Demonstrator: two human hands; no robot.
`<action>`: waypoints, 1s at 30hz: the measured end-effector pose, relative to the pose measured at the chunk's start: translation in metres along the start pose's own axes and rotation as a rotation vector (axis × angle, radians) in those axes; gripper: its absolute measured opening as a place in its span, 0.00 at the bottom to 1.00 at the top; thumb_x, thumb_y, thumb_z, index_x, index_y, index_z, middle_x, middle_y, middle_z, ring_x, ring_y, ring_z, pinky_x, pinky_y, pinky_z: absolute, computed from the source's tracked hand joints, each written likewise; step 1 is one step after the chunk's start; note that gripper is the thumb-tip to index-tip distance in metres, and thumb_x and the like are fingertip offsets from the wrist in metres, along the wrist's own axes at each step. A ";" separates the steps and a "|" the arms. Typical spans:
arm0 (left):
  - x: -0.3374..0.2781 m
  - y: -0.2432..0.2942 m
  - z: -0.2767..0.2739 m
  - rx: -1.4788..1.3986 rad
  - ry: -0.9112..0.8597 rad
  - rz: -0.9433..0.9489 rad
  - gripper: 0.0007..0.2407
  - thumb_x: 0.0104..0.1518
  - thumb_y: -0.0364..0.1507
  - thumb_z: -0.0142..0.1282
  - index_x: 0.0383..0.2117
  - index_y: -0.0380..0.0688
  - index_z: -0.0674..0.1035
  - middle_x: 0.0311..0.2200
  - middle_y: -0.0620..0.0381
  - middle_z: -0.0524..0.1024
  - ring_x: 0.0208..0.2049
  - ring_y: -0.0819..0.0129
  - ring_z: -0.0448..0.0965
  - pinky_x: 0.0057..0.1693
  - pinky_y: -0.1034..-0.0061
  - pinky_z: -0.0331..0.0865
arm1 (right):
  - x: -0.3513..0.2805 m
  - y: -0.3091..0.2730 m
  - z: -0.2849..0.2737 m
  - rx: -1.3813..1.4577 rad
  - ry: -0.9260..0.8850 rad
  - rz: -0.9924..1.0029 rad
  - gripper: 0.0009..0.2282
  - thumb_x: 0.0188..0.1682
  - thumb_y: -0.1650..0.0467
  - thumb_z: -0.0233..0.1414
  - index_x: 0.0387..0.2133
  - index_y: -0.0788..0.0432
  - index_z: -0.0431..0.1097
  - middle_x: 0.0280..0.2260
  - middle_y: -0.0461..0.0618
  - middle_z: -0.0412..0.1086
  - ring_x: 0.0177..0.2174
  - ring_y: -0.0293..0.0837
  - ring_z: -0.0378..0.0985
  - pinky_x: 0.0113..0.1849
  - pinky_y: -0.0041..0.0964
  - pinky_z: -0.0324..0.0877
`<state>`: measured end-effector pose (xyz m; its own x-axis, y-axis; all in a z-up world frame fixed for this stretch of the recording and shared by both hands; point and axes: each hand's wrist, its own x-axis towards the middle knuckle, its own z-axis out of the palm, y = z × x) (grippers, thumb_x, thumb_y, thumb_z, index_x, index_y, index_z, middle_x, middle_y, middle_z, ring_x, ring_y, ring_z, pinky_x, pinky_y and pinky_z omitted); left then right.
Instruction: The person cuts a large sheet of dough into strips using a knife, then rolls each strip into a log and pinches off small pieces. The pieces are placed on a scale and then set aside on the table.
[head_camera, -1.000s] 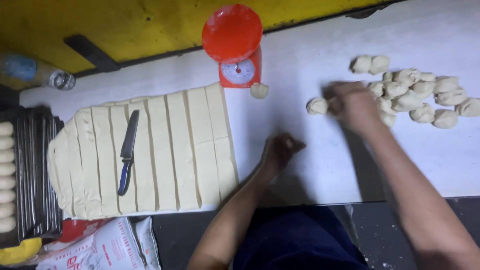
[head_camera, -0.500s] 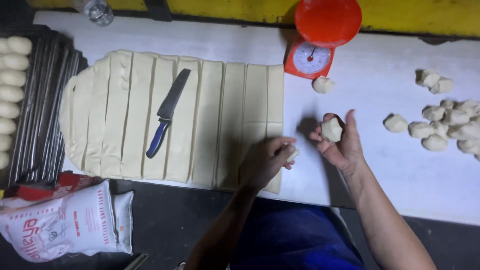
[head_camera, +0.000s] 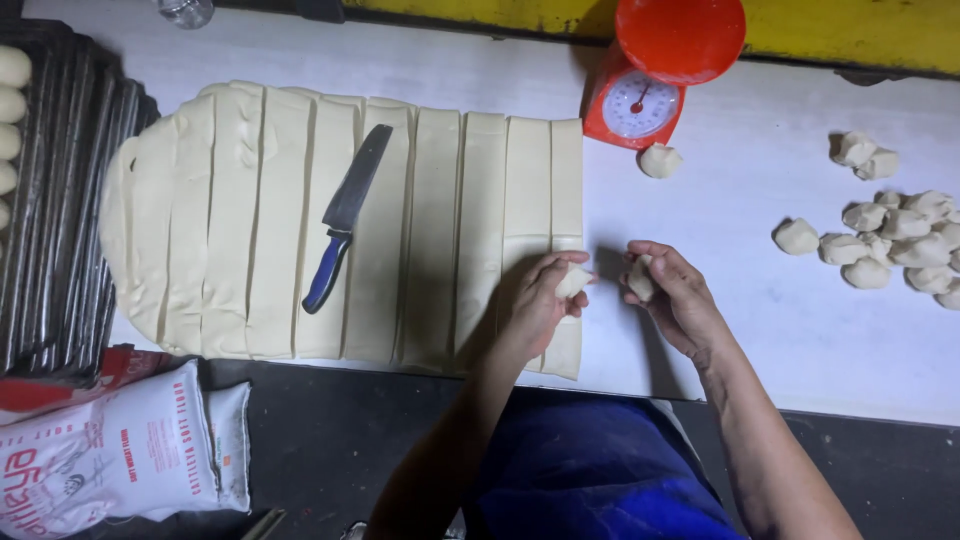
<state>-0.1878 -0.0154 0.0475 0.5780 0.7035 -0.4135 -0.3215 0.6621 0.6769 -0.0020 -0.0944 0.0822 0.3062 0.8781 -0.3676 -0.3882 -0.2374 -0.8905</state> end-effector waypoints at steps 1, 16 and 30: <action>-0.002 0.003 0.003 -0.002 0.004 -0.007 0.13 0.68 0.33 0.43 0.51 0.39 0.76 0.37 0.38 0.80 0.25 0.69 0.81 0.30 0.82 0.76 | -0.005 -0.004 0.004 0.001 0.003 0.008 0.22 0.54 0.59 0.54 0.54 0.62 0.67 0.43 0.55 0.66 0.43 0.49 0.75 0.38 0.38 0.76; 0.003 -0.015 0.031 0.002 -0.240 -0.159 0.16 0.70 0.43 0.44 0.48 0.43 0.76 0.29 0.50 0.75 0.23 0.69 0.70 0.31 0.75 0.70 | -0.034 -0.035 0.020 -0.534 0.148 -0.395 0.12 0.43 0.77 0.65 0.41 0.59 0.80 0.27 0.52 0.73 0.26 0.38 0.71 0.26 0.26 0.66; -0.028 0.018 0.057 0.303 -0.096 -0.045 0.19 0.68 0.42 0.52 0.29 0.35 0.75 0.16 0.55 0.62 0.14 0.74 0.63 0.18 0.81 0.64 | -0.056 -0.022 0.029 -0.879 0.077 -0.551 0.17 0.44 0.69 0.65 0.46 0.62 0.77 0.28 0.54 0.74 0.26 0.49 0.76 0.29 0.39 0.69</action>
<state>-0.1666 -0.0375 0.1062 0.6593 0.6382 -0.3975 -0.0641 0.5745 0.8160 -0.0361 -0.1264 0.1308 0.3158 0.9351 0.1607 0.5833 -0.0578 -0.8102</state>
